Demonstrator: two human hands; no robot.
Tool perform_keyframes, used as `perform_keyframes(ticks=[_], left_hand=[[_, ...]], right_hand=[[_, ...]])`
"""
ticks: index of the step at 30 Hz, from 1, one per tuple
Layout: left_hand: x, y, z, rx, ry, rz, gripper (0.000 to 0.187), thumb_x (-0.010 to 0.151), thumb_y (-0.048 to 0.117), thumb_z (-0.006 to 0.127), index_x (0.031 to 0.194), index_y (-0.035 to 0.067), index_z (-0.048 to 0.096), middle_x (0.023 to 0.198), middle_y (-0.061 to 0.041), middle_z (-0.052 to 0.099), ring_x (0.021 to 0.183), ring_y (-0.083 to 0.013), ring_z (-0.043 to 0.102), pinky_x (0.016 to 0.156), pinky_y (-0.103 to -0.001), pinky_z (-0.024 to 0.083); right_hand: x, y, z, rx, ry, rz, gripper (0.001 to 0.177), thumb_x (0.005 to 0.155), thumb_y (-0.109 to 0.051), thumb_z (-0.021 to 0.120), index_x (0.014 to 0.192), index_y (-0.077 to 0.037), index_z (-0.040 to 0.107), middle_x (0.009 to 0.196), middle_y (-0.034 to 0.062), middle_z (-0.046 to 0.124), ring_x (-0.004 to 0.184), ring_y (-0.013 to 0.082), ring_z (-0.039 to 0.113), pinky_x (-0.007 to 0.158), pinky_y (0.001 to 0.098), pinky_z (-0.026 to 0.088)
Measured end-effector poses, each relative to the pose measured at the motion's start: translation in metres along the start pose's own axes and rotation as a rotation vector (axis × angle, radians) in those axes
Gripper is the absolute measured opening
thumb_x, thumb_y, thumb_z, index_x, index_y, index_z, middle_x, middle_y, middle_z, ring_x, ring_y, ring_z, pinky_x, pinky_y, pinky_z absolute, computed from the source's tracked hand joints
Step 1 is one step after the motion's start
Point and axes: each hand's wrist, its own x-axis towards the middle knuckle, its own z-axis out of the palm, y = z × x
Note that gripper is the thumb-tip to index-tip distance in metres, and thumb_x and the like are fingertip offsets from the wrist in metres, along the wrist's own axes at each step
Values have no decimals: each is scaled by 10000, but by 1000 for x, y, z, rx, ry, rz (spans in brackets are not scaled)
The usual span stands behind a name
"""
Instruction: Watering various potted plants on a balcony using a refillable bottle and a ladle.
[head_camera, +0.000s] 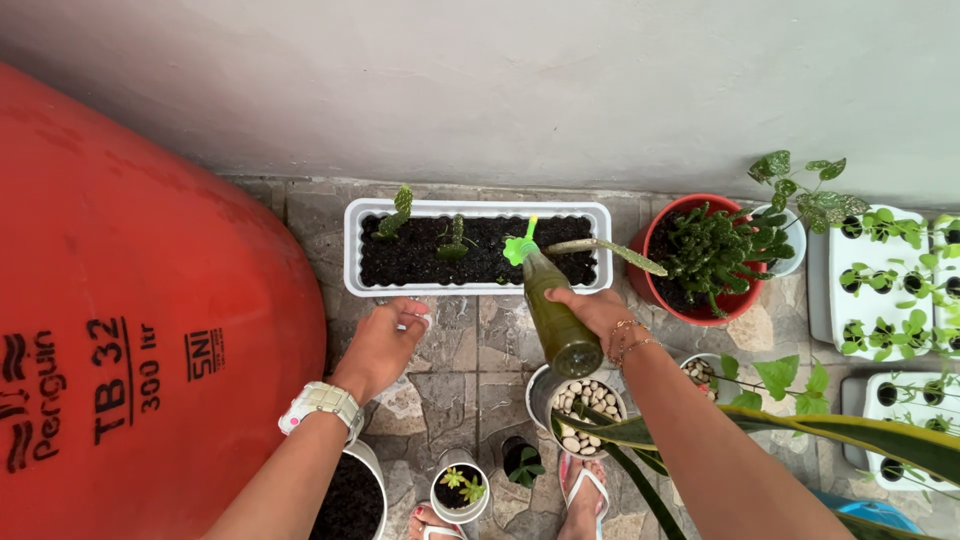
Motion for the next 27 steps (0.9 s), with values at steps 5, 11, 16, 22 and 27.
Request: perform_keyframes(ticks=[5,11,16,22,27], left_hand=[[3,-11,1,2,20,34,301,948,164,618,1215,41,678,1131,-126,760,1025,-232,737,911,-373,565],[4,-14,3,11,25,25,303,947,166,618,1222,58,686,1128,-114,763,1017,-226,734,914,-366,558],[2,-10,5,13,17,3,301,942,175,628,1220,80,694,1116,-109,765,1002,-225,735,899,-367,557],[1,-12,7,-45,17,2,308,930,166,637,1215,58,680,1097,-115,774,978,-230,745,890,-358,564],[-4,-9,4,-5,4,-2,310,945,164,620,1230,55,677,1129,-108,763,1016,-213,731,910,-352,551]], right_hand=[[3,5,-5,193,-40,94,722,735,-277,851,1285,81,552,1121,282,739,788,349,769,649,455,650],[-10,-2,-12,76,-102,93,794,718,-324,889,1305,88,549,1112,268,740,791,343,784,647,454,641],[-12,-1,-11,1,38,18,804,673,-276,889,1290,105,542,1095,272,735,780,374,777,641,473,617],[4,10,-12,-85,143,-18,825,685,-286,892,1299,135,535,1113,279,735,798,368,772,655,473,644],[5,12,-5,-409,265,-78,887,704,-428,918,1277,147,559,1148,247,699,929,300,742,788,416,603]])
